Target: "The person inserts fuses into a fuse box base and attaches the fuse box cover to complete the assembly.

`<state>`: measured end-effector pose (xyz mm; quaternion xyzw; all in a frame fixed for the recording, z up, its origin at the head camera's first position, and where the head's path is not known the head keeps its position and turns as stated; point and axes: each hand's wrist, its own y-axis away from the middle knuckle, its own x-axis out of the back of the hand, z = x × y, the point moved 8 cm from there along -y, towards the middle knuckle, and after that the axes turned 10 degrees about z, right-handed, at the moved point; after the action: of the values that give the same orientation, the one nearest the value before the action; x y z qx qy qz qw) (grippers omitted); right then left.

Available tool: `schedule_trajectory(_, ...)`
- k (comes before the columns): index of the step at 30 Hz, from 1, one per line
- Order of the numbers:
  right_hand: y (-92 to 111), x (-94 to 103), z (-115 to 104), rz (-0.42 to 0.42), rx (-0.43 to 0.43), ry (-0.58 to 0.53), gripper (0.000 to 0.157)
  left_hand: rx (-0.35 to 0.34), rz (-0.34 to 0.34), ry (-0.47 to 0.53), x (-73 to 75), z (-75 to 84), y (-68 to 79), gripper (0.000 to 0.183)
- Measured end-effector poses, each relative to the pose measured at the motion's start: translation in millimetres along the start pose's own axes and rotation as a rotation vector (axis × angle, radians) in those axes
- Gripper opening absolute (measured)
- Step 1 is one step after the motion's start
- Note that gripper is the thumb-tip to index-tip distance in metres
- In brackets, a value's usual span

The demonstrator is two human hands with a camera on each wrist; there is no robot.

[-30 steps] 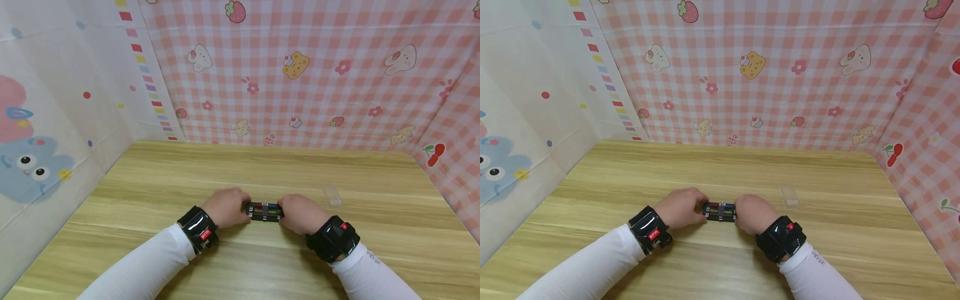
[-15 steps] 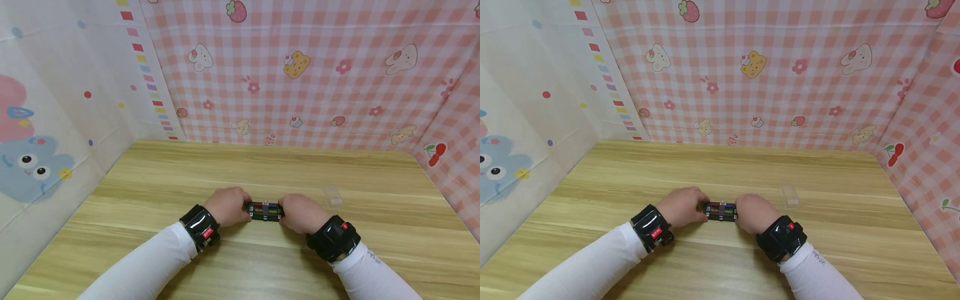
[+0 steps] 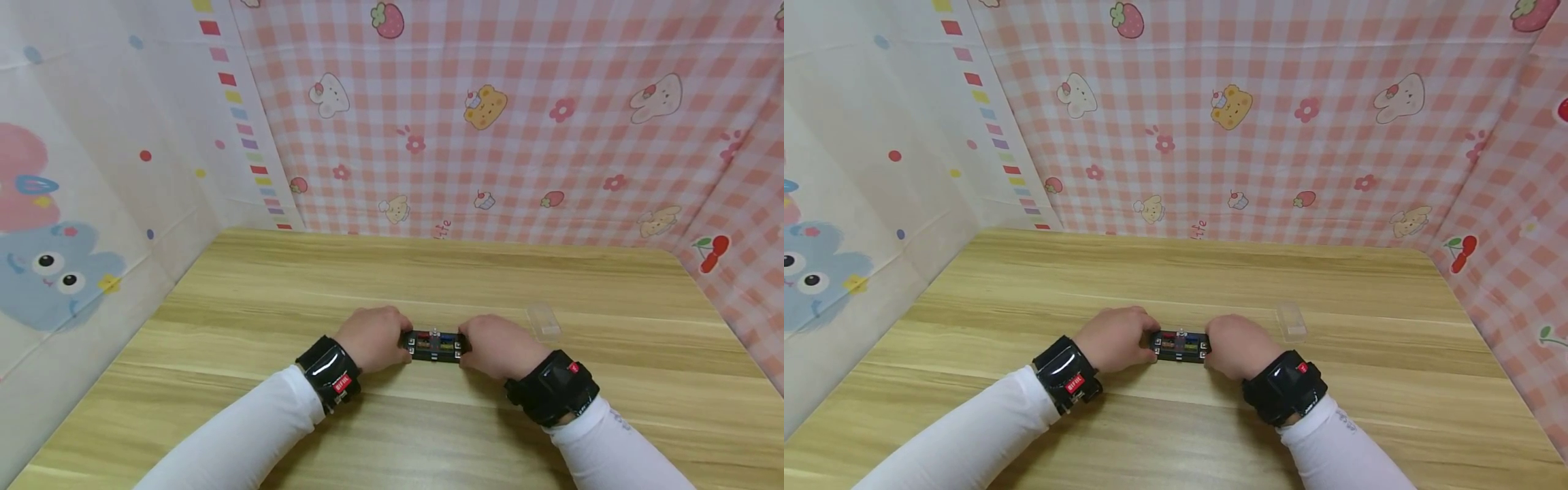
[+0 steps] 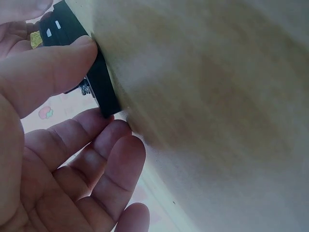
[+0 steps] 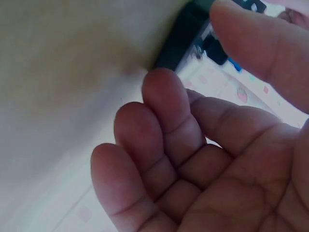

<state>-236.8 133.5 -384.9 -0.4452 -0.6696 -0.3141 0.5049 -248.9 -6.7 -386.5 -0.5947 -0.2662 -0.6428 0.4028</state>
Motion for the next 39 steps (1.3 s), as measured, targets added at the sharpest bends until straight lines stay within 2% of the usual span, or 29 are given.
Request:
schedule_trajectory(2,1,4.7,3,0.006,-0.003,0.004,0.020,-0.003,0.002,-0.004,-0.1,0.1,0.0,0.044)
schedule_trajectory(7,3,18.1,14,0.025,-0.029,0.025,0.047,-0.006,0.001,-0.016,-0.1,0.9,0.4,0.044)
schedule_trajectory(15,2,40.5,39,0.139,-0.084,0.030,0.042,-0.008,-0.003,-0.032,0.3,2.0,0.9,0.044)
schedule_trajectory(23,5,55.7,77,0.232,-0.208,0.035,0.043,-0.005,-0.008,-0.037,-0.3,1.6,1.1,0.046)
schedule_trajectory(32,16,63.2,101,0.178,-0.327,0.029,0.050,0.005,-0.009,-0.034,0.1,1.3,1.1,0.046)
schedule_trajectory(39,17,61.1,105,0.152,-0.326,0.039,0.051,0.004,-0.013,-0.035,-0.2,1.3,1.0,0.048)
